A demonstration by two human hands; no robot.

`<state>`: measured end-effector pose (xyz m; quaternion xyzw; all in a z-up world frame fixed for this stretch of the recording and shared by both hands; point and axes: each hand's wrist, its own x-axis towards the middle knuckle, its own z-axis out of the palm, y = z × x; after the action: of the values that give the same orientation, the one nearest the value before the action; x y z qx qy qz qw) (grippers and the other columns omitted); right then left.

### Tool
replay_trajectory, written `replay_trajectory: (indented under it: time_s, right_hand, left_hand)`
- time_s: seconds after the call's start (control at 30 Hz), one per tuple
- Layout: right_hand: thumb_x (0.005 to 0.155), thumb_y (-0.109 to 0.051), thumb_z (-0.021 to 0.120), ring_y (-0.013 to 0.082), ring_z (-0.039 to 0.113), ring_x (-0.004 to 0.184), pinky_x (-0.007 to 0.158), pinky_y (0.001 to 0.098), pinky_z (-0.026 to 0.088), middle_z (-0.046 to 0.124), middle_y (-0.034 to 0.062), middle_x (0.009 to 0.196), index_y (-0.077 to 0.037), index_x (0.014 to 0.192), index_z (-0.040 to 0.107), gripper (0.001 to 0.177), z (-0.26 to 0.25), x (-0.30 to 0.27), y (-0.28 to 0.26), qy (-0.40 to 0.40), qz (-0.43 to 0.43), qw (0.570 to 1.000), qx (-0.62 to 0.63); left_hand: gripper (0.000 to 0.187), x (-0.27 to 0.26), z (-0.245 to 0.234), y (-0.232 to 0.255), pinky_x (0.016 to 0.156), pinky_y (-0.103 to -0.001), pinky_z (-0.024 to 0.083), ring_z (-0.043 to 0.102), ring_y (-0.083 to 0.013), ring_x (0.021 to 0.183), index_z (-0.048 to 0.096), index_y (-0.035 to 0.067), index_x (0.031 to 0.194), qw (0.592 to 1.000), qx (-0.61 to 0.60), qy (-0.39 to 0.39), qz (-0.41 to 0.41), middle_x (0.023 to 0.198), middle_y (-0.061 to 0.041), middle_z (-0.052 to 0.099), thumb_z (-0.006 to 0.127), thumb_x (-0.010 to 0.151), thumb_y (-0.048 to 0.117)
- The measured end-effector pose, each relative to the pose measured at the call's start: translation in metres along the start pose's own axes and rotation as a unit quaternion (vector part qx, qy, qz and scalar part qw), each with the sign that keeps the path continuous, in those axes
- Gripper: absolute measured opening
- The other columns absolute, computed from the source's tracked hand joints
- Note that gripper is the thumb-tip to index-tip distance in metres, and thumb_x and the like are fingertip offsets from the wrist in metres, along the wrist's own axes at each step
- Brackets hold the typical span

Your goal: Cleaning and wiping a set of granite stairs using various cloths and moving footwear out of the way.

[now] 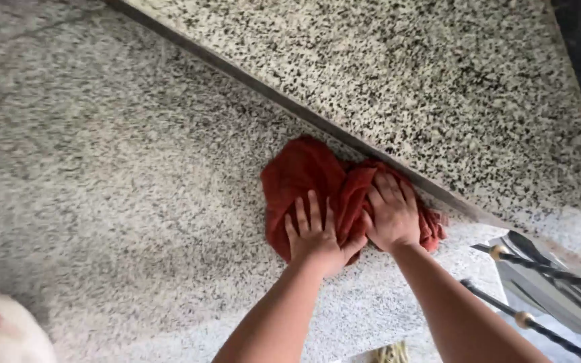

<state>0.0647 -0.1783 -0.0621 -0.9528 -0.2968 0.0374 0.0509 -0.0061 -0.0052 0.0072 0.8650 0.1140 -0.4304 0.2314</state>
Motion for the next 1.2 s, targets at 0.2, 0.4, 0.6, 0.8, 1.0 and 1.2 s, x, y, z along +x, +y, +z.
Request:
replay_trajectory:
  time_s: [0.2,0.4,0.6,0.8,1.0,1.2]
  right_hand:
    - [0.078,-0.035,0.066,0.0313,0.039,0.143,0.121,0.0487,0.024,0.046,0.0152,0.151,-0.010,0.135,0.056,0.063,0.014,0.002,0.008,0.016,-0.006,0.999,-0.040]
    - [0.092,-0.035,0.060,0.0310,0.037,0.149,0.126,0.0455,0.025,0.043,0.0139,0.160,-0.009,0.139,0.053,0.055,0.027,-0.005,0.021,-0.130,0.060,0.978,-0.149]
    - [0.094,-0.031,0.053,0.0315,0.018,0.158,0.126,0.0520,0.014,0.023,0.0162,0.169,-0.004,0.157,0.032,0.071,0.048,-0.004,-0.021,-0.006,0.088,0.993,-0.073]
    - [0.097,-0.040,0.049,0.0316,0.004,0.159,0.125,0.0550,0.005,0.008,0.0124,0.172,-0.012,0.162,0.019,0.077,0.066,0.066,-0.155,-0.045,0.137,0.989,-0.032]
    - [0.095,-0.048,0.050,0.0329,0.002,0.156,0.121,0.0568,0.003,0.005,0.0118,0.170,-0.016,0.161,0.016,0.081,0.048,0.148,-0.342,-0.099,0.017,0.995,-0.002]
    - [0.091,-0.056,0.052,0.0313,0.001,0.155,0.121,0.0576,0.004,0.003,0.0105,0.169,-0.018,0.161,0.015,0.088,0.048,0.140,-0.508,-0.166,-0.134,0.976,-0.031]
  left_hand:
    - [0.103,0.007,0.009,-0.013,0.122,-0.058,-0.009,-0.019,-0.0372,0.156,0.003,0.019,0.165,0.997,-0.031,0.054,0.036,0.170,-0.016,-0.018,0.020,0.087,0.085]
    - [0.093,0.024,0.051,-0.038,0.122,-0.054,-0.005,-0.008,-0.0276,0.157,0.016,0.023,0.162,0.972,-0.082,0.204,0.086,0.172,-0.005,-0.006,0.019,0.090,0.081]
    - [0.067,0.042,-0.008,-0.111,0.124,-0.053,-0.006,-0.006,-0.0241,0.157,0.013,0.038,0.160,0.966,-0.029,0.227,0.116,0.172,0.003,-0.004,0.014,0.100,0.067]
    - [0.065,0.034,-0.089,-0.253,0.123,-0.055,-0.001,-0.001,-0.0237,0.155,0.014,0.041,0.160,0.963,0.000,0.266,0.044,0.171,0.005,-0.002,0.024,0.100,0.062]
    - [0.067,-0.013,-0.112,-0.441,0.122,-0.059,0.004,0.004,-0.0265,0.157,0.018,0.039,0.161,0.938,-0.024,0.341,-0.060,0.172,0.001,0.002,0.034,0.100,0.063]
    - [0.071,-0.104,-0.034,-0.593,0.118,-0.062,0.006,0.002,-0.0318,0.155,0.015,0.037,0.161,0.898,-0.081,0.388,-0.190,0.171,-0.004,0.000,0.034,0.098,0.064]
